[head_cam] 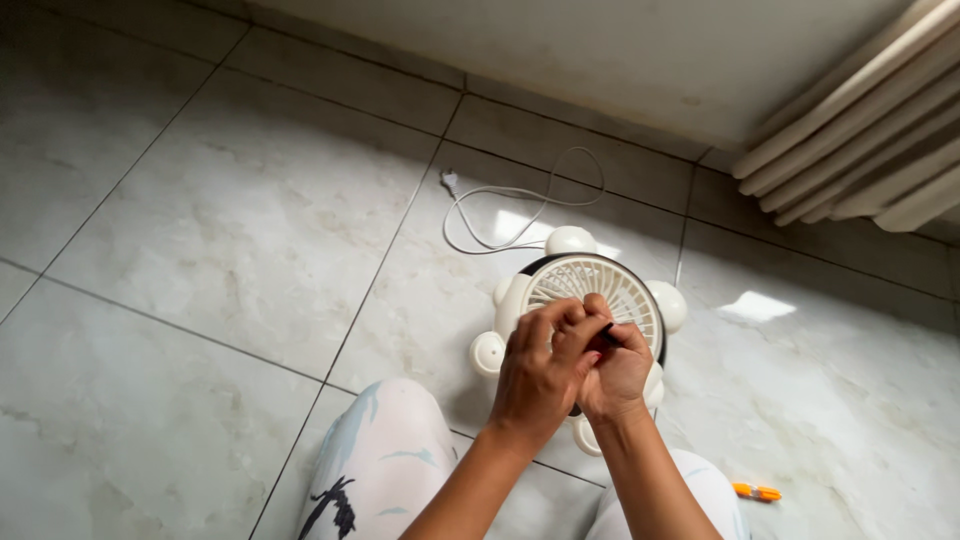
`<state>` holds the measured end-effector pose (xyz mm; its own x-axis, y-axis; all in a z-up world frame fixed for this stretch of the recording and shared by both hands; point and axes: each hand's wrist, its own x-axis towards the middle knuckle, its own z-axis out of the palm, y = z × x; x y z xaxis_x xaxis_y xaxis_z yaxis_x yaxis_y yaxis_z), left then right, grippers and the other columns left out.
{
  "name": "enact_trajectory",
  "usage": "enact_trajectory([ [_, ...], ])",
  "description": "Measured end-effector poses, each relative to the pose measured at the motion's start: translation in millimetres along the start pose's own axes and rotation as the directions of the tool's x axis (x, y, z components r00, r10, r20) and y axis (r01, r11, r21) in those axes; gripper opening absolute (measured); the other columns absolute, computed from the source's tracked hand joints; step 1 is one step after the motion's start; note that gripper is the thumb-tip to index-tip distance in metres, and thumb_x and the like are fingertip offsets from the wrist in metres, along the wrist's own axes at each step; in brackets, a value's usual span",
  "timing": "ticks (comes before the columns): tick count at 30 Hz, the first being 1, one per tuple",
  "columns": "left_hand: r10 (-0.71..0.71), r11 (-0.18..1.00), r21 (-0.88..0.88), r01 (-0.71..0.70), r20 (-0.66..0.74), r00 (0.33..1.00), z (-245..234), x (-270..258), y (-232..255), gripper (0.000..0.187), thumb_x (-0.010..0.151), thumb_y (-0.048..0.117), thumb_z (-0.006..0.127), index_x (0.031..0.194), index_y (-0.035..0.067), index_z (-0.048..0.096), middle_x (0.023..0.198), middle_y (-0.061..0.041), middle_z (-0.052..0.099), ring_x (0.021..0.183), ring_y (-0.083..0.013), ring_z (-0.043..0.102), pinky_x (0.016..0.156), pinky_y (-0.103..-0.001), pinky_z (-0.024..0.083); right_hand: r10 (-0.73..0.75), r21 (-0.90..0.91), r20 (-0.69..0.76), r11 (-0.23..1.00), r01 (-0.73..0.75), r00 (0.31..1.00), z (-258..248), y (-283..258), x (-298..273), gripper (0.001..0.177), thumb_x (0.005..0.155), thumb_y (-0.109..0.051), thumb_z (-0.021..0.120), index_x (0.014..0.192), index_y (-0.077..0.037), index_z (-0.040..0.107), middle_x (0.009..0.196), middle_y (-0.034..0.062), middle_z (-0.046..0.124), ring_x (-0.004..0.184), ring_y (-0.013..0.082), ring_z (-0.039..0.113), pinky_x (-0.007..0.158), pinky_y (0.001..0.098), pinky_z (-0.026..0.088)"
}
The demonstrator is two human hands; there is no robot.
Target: The person disassembles a small white electric fan by removing screws and detaching the front grille and fan blades. They use a screwdriver to loosen fasteners and separate the components on the floor.
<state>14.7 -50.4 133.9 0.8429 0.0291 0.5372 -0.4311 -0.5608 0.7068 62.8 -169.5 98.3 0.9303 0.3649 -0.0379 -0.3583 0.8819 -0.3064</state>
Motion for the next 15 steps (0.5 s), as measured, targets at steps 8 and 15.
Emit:
enact_trajectory([
  [8,-0.665,0.575,-0.384,0.723,0.295,0.686,48.2,-3.7,-9.4,0.017,0.097,0.018,0.066,0.088,0.003,0.062,0.070,-0.006,0.070,0.058,-0.0140,0.066,0.054,-0.030,0.051,-0.179,-0.931,-0.125,0.362,-0.053,0.976,-21.2,-34.1,-26.5,0.013,0.090,-0.005,0.052,0.103,-0.007,0.049,0.093,0.0058,0.056,0.082,0.0134,0.055,0.072,0.0282,0.049],
  [15,-0.662,0.484,-0.348,0.803,0.455,0.596,86.7,-23.4,-25.0,0.013,0.091,0.010,0.068,0.092,-0.002,0.074,0.071,-0.008,0.075,0.056,-0.0113,0.071,0.051,-0.024,0.056,-0.228,-0.935,-0.325,-0.065,-0.348,0.918,-3.2,-86.2,-48.5,0.032,0.087,0.011,0.053,0.108,-0.003,0.071,0.096,0.0060,0.074,0.089,0.0133,0.069,0.085,0.0275,0.055],
])
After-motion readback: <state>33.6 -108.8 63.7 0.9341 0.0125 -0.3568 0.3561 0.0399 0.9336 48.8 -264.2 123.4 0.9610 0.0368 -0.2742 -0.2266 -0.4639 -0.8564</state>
